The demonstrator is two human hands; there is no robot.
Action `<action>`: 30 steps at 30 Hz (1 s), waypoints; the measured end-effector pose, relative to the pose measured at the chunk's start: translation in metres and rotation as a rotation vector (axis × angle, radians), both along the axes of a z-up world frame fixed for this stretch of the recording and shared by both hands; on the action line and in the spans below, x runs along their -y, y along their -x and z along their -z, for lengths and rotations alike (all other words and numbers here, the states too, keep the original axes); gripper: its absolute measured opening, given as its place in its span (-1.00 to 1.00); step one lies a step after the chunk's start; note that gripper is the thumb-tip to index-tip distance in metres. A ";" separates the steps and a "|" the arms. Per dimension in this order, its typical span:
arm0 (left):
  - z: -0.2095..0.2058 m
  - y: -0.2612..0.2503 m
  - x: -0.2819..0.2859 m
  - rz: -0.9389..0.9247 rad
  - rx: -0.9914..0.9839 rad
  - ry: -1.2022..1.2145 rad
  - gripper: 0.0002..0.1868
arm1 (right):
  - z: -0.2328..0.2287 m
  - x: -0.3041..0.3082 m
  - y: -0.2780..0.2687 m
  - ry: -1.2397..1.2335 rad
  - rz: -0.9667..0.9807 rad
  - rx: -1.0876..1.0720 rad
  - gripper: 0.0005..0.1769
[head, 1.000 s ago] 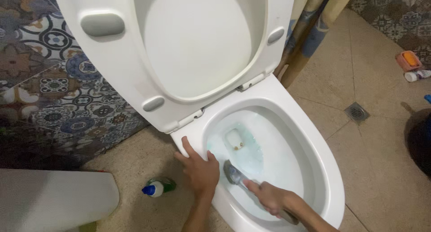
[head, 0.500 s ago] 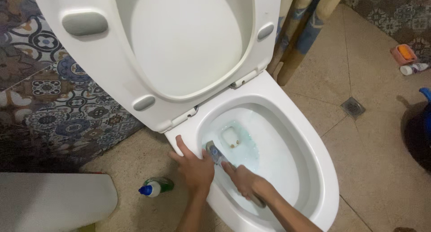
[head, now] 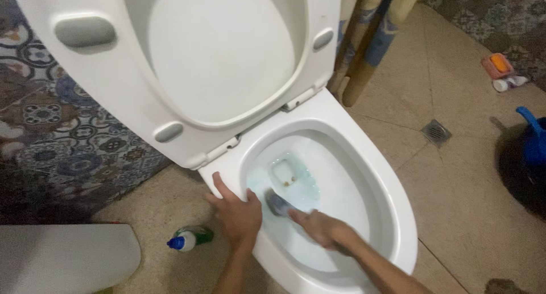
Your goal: The person pours green toilet cleaner into the bowl and scrubs the interior with a toilet brush. The person repeatedly scrubs the bowl's surface and water, focusing on the rim and sides.
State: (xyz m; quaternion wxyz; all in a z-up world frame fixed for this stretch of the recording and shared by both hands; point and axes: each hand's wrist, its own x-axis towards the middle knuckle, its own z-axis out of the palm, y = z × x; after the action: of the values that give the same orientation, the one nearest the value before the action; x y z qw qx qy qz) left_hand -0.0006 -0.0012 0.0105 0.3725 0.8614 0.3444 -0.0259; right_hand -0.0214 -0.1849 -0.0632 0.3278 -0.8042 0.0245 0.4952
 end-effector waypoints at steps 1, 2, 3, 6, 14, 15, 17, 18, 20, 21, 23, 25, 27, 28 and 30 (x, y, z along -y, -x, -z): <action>0.001 0.003 0.001 0.006 0.000 0.002 -0.04 | -0.003 -0.009 0.001 -0.061 0.019 0.048 -0.35; 0.003 0.003 0.001 0.008 0.007 0.003 -0.04 | -0.004 -0.018 -0.002 -0.123 0.035 0.103 -0.33; 0.004 0.002 0.001 0.011 0.013 0.003 -0.04 | -0.006 -0.026 -0.005 -0.088 0.061 0.031 -0.39; 0.005 0.002 -0.001 0.023 -0.045 -0.020 -0.03 | -0.005 -0.031 -0.004 -0.053 0.028 -0.104 -0.35; 0.004 0.002 -0.001 0.023 0.027 -0.037 -0.04 | -0.007 0.020 -0.003 0.086 0.021 -0.266 -0.04; 0.004 0.002 -0.001 0.029 0.028 -0.052 -0.04 | -0.004 0.022 -0.007 0.127 -0.019 -0.248 -0.04; 0.005 0.002 -0.001 0.028 0.029 -0.102 -0.03 | 0.009 0.021 -0.018 0.199 -0.102 -0.216 -0.05; 0.005 0.003 0.000 0.030 0.025 -0.123 -0.02 | 0.018 0.019 -0.016 0.119 -0.091 -0.166 -0.14; 0.006 0.004 -0.003 0.043 0.004 -0.070 -0.05 | 0.037 0.013 -0.006 -0.033 -0.065 -0.065 -0.27; 0.005 0.004 -0.003 0.050 -0.006 -0.041 -0.06 | 0.044 0.010 -0.001 -0.106 -0.050 -0.013 -0.29; 0.002 0.001 0.000 -0.016 0.026 0.049 -0.05 | 0.049 0.000 0.001 -0.153 -0.049 -0.013 -0.25; 0.000 0.000 -0.001 -0.035 0.009 0.070 -0.04 | 0.043 0.004 0.003 -0.094 -0.058 -0.093 -0.21; -0.004 0.000 -0.001 -0.003 -0.050 0.033 -0.03 | 0.027 0.024 0.001 0.009 -0.083 -0.163 -0.16; -0.004 0.000 0.000 0.004 -0.055 0.018 -0.03 | 0.020 0.035 -0.002 0.066 -0.103 -0.197 -0.13; -0.002 -0.001 0.000 0.018 -0.067 -0.013 -0.03 | 0.010 0.047 -0.009 0.180 -0.144 -0.209 -0.08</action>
State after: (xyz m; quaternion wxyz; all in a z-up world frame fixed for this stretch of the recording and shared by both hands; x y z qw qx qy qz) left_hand -0.0001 -0.0008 0.0125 0.3549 0.8656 0.3489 -0.0558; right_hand -0.0128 -0.2323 -0.0730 0.2135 -0.7741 0.0451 0.5943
